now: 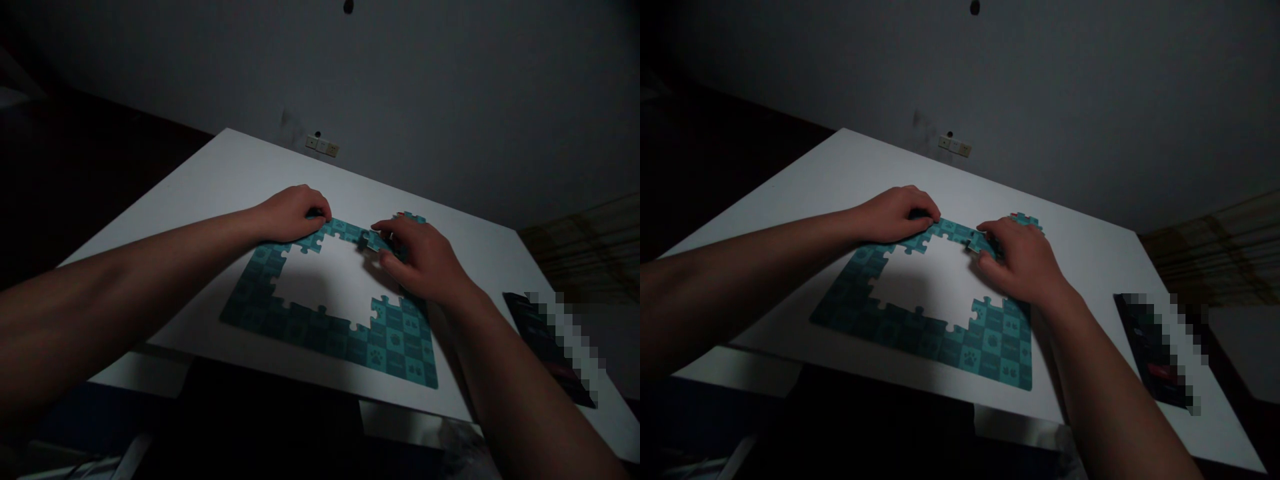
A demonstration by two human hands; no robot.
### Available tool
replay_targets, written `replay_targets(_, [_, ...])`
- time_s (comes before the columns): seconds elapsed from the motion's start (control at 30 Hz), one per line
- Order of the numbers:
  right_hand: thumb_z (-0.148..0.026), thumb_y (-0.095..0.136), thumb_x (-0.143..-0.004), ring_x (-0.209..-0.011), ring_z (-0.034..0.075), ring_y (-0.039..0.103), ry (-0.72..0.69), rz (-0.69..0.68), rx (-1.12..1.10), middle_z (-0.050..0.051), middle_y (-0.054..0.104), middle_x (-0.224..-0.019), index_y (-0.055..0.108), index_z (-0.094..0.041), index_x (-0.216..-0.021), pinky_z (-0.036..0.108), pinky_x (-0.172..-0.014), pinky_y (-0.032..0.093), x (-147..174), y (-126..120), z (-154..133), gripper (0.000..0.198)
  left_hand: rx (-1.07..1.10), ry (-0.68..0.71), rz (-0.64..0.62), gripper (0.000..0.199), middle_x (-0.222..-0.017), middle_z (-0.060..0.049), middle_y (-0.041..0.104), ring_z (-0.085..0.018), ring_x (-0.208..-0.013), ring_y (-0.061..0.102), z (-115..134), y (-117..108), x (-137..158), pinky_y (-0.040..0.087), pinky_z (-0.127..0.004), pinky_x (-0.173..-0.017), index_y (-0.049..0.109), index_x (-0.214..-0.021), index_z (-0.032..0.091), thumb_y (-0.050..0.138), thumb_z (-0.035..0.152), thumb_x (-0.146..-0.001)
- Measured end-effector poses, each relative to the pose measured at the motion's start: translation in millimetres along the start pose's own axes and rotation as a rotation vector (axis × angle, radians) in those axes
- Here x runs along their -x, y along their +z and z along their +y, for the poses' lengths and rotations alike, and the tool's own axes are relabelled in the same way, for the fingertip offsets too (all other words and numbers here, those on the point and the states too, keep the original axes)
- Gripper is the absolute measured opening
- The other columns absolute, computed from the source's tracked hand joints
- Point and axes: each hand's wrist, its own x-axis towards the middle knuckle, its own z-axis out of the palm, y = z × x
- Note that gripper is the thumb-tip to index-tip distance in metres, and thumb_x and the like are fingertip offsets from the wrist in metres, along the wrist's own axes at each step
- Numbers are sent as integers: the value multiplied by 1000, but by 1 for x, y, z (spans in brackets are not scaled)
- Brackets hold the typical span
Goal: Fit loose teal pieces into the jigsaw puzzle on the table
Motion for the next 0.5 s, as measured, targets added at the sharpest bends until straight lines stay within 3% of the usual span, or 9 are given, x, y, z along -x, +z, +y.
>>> replay_targets(0.33, [-40,78,-112,-117,50,86,8,-36,-23,20,93,-127,90,-30,-148,68,-103,65,-2,1,-4,40,-3,-3,2,36,-131,-10,99,-33,-129,89,0,2,0,65,-49,-123,103,-129,27,77,25,-104])
replay_targets(0.5, [-41,84,-110,-118,49,88,11,-81,-2,18,92,-130,90,-35,-151,68,-104,67,-2,4,-6,43,-8,0,14,34,-129,-9,100,-34,-127,90,0,2,-1,66,-49,-121,103,-127,27,77,27,-104])
